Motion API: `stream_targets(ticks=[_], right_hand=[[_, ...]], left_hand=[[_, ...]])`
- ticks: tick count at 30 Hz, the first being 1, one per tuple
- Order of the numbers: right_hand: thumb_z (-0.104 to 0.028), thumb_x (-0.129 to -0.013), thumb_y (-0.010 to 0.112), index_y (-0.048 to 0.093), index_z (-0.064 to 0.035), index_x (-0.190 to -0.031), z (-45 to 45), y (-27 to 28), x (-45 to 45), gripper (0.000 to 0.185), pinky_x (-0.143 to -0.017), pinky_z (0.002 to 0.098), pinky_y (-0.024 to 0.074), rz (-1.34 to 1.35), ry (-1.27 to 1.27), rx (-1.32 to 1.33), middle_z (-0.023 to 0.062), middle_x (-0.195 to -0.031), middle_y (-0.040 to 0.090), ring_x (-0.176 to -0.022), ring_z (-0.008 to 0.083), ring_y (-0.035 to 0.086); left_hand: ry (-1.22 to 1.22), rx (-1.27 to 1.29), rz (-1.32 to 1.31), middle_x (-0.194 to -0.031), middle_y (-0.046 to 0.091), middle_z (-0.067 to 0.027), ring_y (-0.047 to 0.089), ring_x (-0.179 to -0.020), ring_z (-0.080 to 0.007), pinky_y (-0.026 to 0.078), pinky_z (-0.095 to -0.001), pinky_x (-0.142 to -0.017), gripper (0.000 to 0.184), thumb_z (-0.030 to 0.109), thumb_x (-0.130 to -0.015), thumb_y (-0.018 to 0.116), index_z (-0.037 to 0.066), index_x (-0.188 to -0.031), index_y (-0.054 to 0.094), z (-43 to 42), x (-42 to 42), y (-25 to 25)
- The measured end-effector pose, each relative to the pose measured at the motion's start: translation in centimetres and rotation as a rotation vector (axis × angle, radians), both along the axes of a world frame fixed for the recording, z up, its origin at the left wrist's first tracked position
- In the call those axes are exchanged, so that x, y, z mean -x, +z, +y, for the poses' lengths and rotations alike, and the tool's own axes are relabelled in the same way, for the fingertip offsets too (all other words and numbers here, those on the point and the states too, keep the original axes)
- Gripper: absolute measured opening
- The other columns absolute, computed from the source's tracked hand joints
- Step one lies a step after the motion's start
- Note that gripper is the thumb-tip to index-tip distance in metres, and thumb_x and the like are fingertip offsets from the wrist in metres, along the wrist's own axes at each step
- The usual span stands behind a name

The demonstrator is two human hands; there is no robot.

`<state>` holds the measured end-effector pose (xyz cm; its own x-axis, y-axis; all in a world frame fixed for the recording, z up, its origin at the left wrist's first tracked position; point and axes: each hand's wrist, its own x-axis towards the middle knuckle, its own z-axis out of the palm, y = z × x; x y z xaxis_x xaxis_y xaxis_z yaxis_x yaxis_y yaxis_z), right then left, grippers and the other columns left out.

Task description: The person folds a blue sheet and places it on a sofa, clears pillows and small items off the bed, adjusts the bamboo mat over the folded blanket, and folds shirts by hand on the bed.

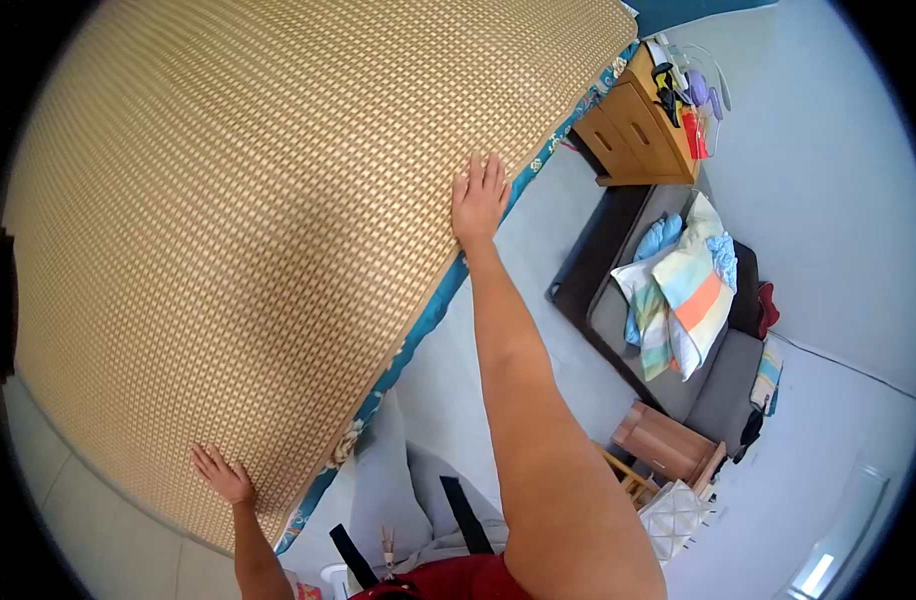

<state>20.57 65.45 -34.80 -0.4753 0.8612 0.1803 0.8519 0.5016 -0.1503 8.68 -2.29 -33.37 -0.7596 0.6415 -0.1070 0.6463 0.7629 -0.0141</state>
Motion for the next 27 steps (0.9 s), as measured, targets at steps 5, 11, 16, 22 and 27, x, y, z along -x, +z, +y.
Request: stream_targets(ticks=[5,11,16,22,27], right_hand=[[-0.037,-0.094,0.033,0.026,-0.0103,-0.141,8.2,-1.0,-1.2,0.054,-0.109,0.0449,0.0131,0.095,-0.105,0.012,0.0109,-0.148,0.02,-0.136,0.0275,0.018],[-0.032,-0.094,0.03,0.025,-0.008,-0.141,15.0,-1.2,-2.1,0.053,-0.11,0.0436,0.0127,0.093,-0.213,0.05,0.008,-0.148,0.02,-0.136,0.0252,0.018],[-0.029,-0.094,0.031,0.026,-0.0088,-0.141,23.5,-1.4,-2.6,0.051,-0.11,0.0429,0.013,0.082,-0.214,0.049,0.0065,-0.148,0.021,-0.136,0.0249,0.017],[-0.029,-0.095,0.031,0.027,-0.0103,-0.14,37.0,-2.0,-3.5,0.049,-0.111,0.042,0.01,0.065,-0.205,0.031,0.0064,-0.147,0.023,-0.137,0.0241,0.016],[-0.032,-0.095,0.029,0.026,-0.0056,-0.14,47.5,-1.7,-3.7,0.052,-0.111,0.0424,0.0122,0.038,-0.155,0.035,0.0106,-0.147,0.023,-0.136,0.0275,0.018]], left_hand=[[0.157,0.618,-0.305,-0.148,0.013,-0.0195,0.012,-0.136,-0.0388,0.009,-0.0504,-0.109,0.063,0.046,-0.094,0.022,0.005,-0.142,0.019,7.2,1.7,6.0],[0.58,0.011,-0.053,-0.147,0.014,-0.0223,0.012,-0.135,-0.0388,0.011,-0.0484,-0.108,0.061,0.043,-0.095,0.028,0.007,-0.142,0.02,11.7,-0.3,1.8],[0.269,-0.133,-0.098,-0.148,0.012,-0.0209,0.009,-0.136,-0.0382,0.009,-0.0544,-0.106,0.061,0.044,-0.092,0.038,0.009,-0.142,0.025,34.4,-2.1,1.0],[0.534,-0.161,0.019,-0.149,0.012,-0.015,0.007,-0.137,-0.0352,0.01,-0.0571,-0.105,0.065,0.051,-0.091,0.037,0.014,-0.142,0.026,56.9,-3.8,0.9],[0.623,-0.085,0.141,-0.15,0.01,-0.014,0.007,-0.138,-0.0334,0.009,-0.0543,-0.106,0.063,0.051,-0.092,0.031,0.013,-0.142,0.024,60.3,-3.4,-1.6]])
